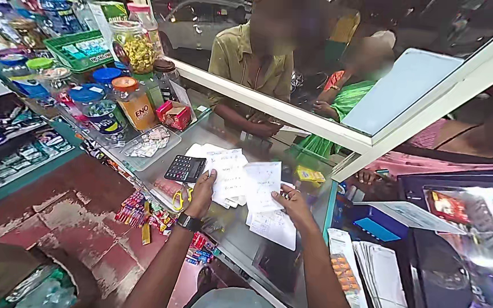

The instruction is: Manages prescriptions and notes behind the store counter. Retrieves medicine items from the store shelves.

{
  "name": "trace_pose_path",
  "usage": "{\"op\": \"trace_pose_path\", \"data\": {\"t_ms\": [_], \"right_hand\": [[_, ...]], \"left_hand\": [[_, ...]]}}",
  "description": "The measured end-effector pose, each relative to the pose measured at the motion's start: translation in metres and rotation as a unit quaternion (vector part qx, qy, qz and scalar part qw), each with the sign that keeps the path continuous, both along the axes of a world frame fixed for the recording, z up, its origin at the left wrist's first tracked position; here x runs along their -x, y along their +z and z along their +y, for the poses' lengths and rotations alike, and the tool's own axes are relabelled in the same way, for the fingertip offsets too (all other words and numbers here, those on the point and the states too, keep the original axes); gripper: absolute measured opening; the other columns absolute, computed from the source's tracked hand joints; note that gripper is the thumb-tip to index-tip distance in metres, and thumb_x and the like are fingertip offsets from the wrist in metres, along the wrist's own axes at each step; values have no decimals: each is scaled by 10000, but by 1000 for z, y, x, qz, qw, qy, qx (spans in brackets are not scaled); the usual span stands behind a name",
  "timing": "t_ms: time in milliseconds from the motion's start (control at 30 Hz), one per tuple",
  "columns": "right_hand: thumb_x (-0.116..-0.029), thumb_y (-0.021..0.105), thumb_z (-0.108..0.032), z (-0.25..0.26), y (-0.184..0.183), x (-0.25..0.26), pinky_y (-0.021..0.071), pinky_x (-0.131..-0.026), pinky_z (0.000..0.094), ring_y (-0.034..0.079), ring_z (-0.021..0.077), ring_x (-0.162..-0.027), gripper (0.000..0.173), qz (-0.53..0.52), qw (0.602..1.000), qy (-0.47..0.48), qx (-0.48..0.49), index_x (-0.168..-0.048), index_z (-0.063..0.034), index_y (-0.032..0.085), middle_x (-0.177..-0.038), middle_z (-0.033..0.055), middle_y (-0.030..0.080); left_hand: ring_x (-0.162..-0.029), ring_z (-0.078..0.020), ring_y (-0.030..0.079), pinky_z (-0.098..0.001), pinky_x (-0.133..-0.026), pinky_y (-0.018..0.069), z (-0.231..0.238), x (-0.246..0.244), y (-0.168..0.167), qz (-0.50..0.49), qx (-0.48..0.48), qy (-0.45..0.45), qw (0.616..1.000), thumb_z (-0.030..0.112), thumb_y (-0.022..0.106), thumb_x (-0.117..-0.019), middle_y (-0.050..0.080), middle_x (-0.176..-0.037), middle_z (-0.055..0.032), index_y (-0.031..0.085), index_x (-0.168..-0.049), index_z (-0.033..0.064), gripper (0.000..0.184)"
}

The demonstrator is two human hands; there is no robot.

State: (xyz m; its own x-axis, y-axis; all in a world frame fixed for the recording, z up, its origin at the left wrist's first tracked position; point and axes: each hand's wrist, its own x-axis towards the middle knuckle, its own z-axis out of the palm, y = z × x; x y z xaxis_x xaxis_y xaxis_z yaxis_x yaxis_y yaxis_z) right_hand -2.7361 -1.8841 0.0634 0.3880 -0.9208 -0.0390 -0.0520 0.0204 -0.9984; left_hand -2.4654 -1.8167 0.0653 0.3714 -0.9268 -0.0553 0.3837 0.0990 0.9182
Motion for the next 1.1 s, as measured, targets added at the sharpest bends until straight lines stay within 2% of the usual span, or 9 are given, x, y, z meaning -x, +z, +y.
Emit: {"op": "trace_pose_path", "data": {"t_ms": [200,267,400,600,767,867,967,1033,1100], "right_hand": [[-951,640,-64,11,-7,-21,593,-709,248,705,67,-819,196,3,995,99,-6,-1138,-33,686,-949,9,748],[-952,635,-47,12,-8,-25,592,-767,249,702,61,-855,189,8,994,113,-5,-1133,-20,682,-960,8,744],[-935,648,-56,15,-11,-20,588,-778,245,698,44,-860,215,32,986,163,-6,-1144,-22,684,-968,-3,747],[-940,662,-105,22,-17,-21,571,-609,244,697,73,-759,185,-32,989,134,-60,-1117,-61,690,-929,16,746],[-997,613,-89,22,-13,-46,368,-413,174,501,21,-506,98,-90,994,10,-67,-1047,-27,669,-814,33,677],[-982,651,-87,20,-2,-53,486,-492,228,649,89,-667,189,-65,996,-6,-68,-1159,-25,675,-927,71,720],[-974,661,-67,20,2,-61,549,-569,271,688,128,-757,226,-46,997,-20,-65,-1192,-10,675,-984,97,727],[-974,661,-61,19,1,-64,545,-572,267,684,125,-752,230,-43,996,-28,-69,-1196,-3,673,-995,104,725],[-976,664,-69,19,0,-66,546,-587,269,684,127,-765,244,-38,997,-33,-62,-1209,0,668,-1008,110,722]], "left_hand": [[-942,-187,727,-385,-871,614,0,2,5,10,8,8,1000,214,336,-1129,723,-1034,-130,560,-1252,-46,365],[-917,-186,736,-374,-847,626,0,3,8,7,3,5,1000,163,405,-1111,731,-1029,-125,547,-1277,-44,302],[-911,-171,734,-355,-843,624,2,3,10,-4,13,16,1000,93,441,-1090,728,-1035,-118,534,-1291,-44,260],[-906,-170,735,-357,-845,624,3,8,13,-9,21,25,999,106,435,-1094,728,-1022,-116,538,-1271,-46,255],[-924,-165,728,-359,-860,617,4,18,14,-4,27,8,1000,119,400,-1105,722,-1034,-112,543,-1279,-39,275],[-1005,-187,714,-392,-906,603,1,24,13,10,45,-4,999,231,288,-1133,712,-1100,-132,526,-1305,-32,394],[-1220,-224,645,-441,-1033,549,8,26,15,53,58,-25,997,450,174,-1119,643,-1344,-150,408,-1509,31,619],[-1156,-241,678,-442,-980,583,10,27,11,49,62,-23,997,342,289,-1125,662,-1291,-168,393,-1490,5,507],[-1028,-239,719,-413,-885,623,9,28,5,23,41,1,999,44,512,-1047,683,-1196,-177,406,-1432,-35,407]]}}
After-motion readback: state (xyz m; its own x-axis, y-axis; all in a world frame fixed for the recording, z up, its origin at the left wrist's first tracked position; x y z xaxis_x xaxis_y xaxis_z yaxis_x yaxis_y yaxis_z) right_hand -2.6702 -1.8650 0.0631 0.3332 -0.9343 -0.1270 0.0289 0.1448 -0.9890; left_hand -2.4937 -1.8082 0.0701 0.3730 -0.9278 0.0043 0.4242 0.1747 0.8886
